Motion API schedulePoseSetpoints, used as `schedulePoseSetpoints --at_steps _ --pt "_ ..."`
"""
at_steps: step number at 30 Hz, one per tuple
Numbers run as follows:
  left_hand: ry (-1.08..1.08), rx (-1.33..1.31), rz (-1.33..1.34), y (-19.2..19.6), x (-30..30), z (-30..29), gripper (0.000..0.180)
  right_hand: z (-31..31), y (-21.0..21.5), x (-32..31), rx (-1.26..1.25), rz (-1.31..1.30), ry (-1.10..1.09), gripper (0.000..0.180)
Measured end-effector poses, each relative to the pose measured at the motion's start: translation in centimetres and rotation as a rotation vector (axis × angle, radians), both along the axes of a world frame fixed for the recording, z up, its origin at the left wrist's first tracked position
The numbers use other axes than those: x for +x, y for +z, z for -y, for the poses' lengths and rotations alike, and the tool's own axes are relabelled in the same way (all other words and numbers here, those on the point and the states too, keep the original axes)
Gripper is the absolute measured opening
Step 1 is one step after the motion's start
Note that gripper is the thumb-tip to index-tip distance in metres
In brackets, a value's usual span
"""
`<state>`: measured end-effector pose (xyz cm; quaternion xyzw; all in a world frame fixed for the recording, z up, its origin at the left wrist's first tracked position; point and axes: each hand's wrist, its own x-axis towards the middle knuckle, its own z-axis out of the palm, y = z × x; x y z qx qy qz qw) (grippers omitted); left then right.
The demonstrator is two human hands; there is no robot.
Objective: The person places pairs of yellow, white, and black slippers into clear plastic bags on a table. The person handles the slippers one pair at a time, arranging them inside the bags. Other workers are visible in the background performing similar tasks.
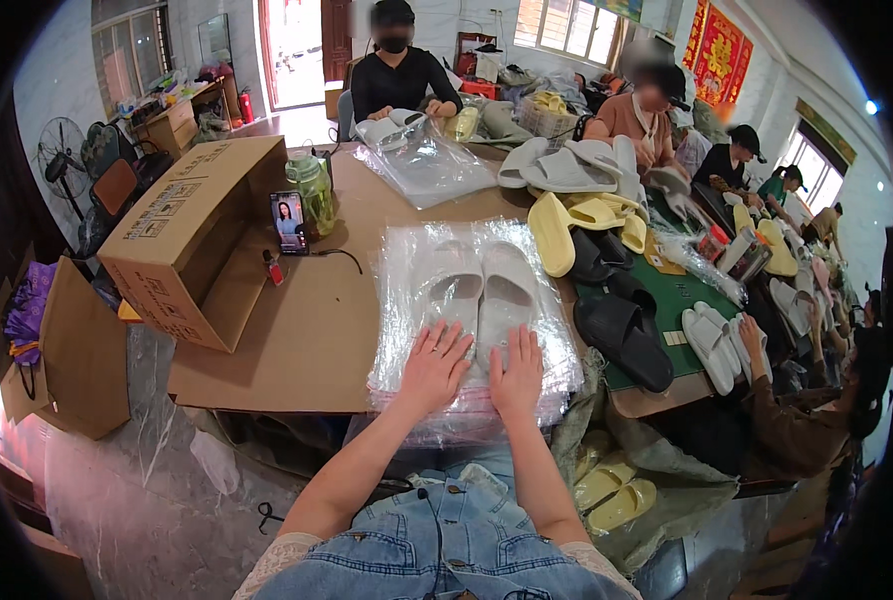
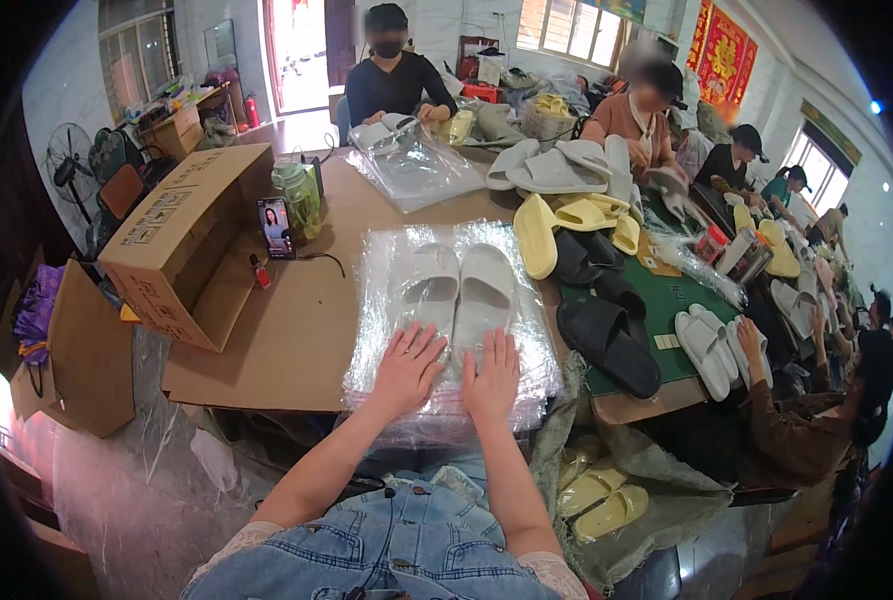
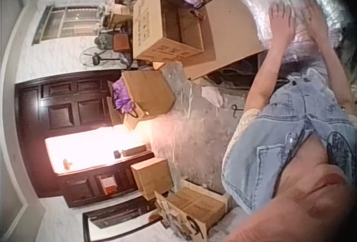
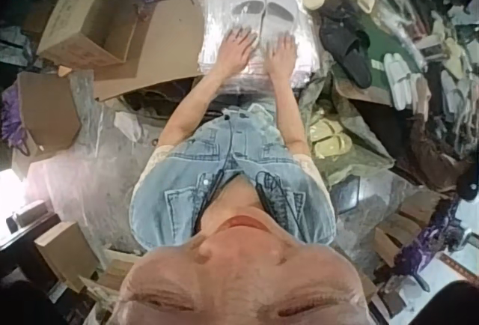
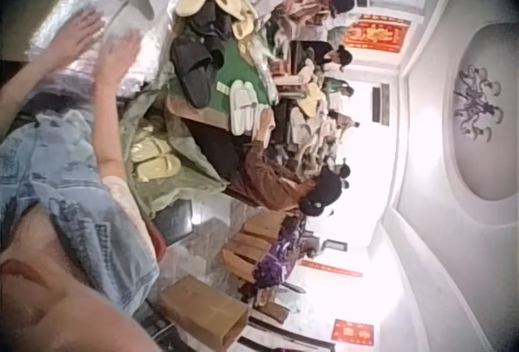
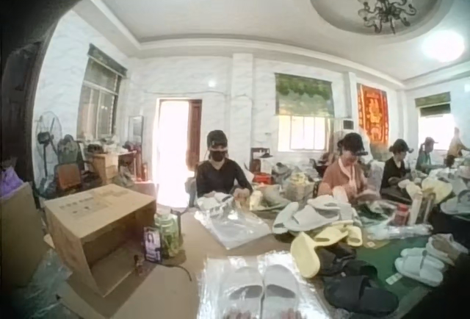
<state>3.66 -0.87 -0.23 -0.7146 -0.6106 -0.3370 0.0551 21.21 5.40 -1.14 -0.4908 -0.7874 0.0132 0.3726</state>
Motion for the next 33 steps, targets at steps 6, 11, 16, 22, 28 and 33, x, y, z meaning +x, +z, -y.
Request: schedulePoseSetpoints --at_steps 6,11,16,22,28,33 --pt "0.035 0.024 0.009 0.0 0.09 0.05 0.043 0.26 0.14 -0.1 -0.005 0.003 -0.03 0.055" --pt "0.075 0.033 -0.013 -0.16 0.0 0.09 0.044 0.23 0.07 -0.09 -0.004 -0.003 -0.018 0.055" --pt "0.058 0.015 0.02 -0.29 -0.05 0.06 0.044 0.32 0.13 -0.08 -0.021 0.003 -0.023 0.055" --pt "0.044 0.059 0.02 -0.01 -0.05 0.18 0.043 0.32 0.15 0.02 -0.02 0.011 -0.017 0.055" --pt "0.036 0.038 0.024 0.06 -0.05 0.18 0.044 0.35 0.13 0.0 -0.003 0.007 -0.022 0.054" --pt "0.036 0.042 0.033 0.17 -0.01 0.28 0.044 0.38 0.37 -0.03 -0.014 -0.008 -0.008 0.055"
